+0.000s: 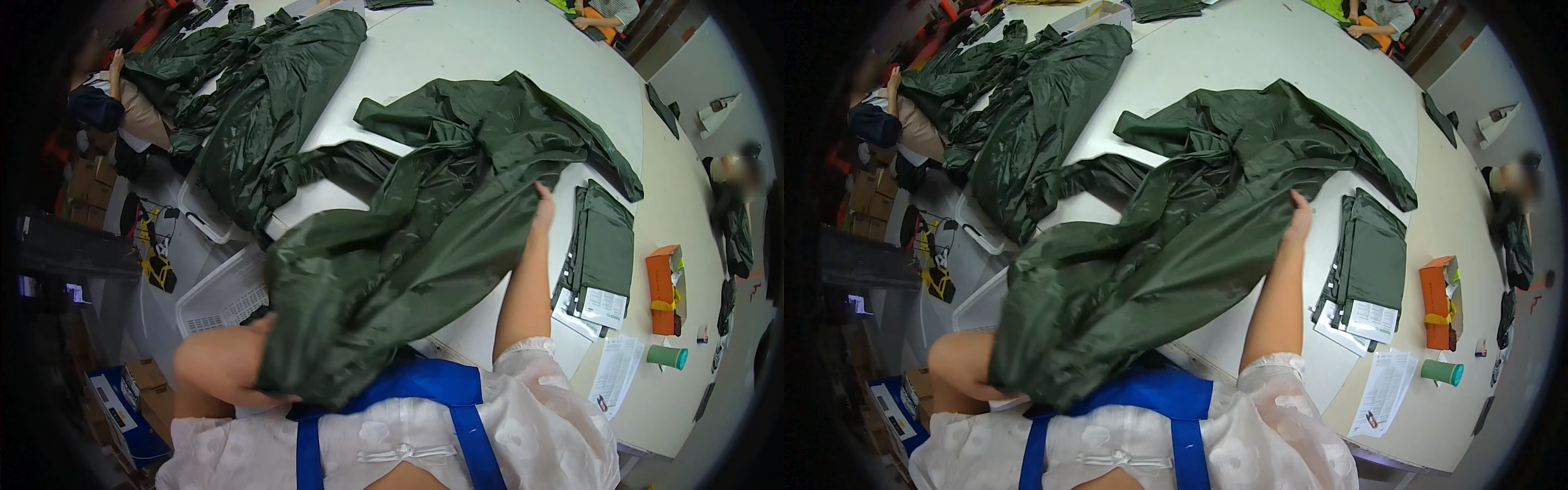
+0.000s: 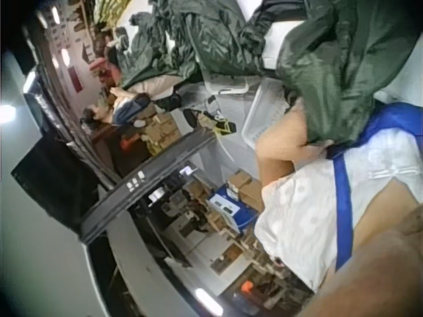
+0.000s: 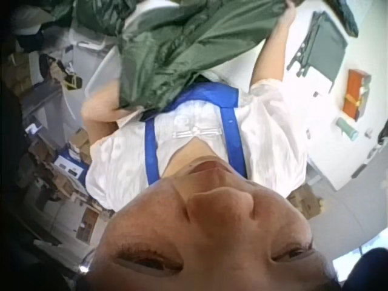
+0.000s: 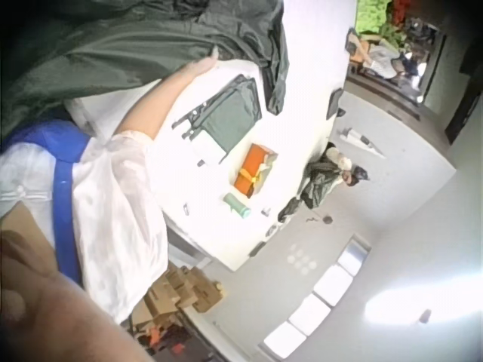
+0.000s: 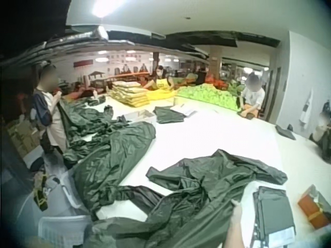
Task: The person folds a large green garment on a white table, aligning edges and smoothing the fabric. The person places the folded item into a white basket and then repeats the process with another garment.
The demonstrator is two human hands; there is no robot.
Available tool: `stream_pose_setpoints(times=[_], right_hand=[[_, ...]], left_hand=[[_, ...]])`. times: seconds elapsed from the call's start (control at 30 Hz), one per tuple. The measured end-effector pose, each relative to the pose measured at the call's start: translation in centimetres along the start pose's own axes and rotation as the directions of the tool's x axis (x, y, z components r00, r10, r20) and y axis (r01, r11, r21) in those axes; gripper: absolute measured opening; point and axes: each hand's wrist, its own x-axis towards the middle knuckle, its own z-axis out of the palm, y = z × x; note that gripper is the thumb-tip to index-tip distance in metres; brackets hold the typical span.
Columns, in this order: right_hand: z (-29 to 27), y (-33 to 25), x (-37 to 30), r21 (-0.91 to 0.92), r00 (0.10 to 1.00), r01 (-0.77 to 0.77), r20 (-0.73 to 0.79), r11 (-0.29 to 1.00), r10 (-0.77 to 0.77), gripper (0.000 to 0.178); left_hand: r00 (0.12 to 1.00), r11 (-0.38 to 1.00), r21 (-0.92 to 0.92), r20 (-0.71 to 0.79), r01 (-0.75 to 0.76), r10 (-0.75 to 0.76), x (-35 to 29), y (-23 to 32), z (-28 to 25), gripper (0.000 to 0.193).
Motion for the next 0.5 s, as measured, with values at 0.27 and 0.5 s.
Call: stream_pose_setpoints(times=[0.27, 0.5], right_hand=[[7.0, -20.4, -6.2, -0.970, 0.990, -0.099, -0.072, -0.224, -0.125, 0.055], [21.6, -5.5, -6.6, -0.745, 0.747, 0.663, 0.653, -0.068, 0.126, 0.073]], left_hand=[[0.905, 0.866, -0.419, -0.195, 0.272, -0.379, -4.9, -5.8, 0.0, 0.051], [0.983, 0.951, -0.297, -0.179, -0.088, 0.035, 1.2, -7.2, 2.1, 0.028]])
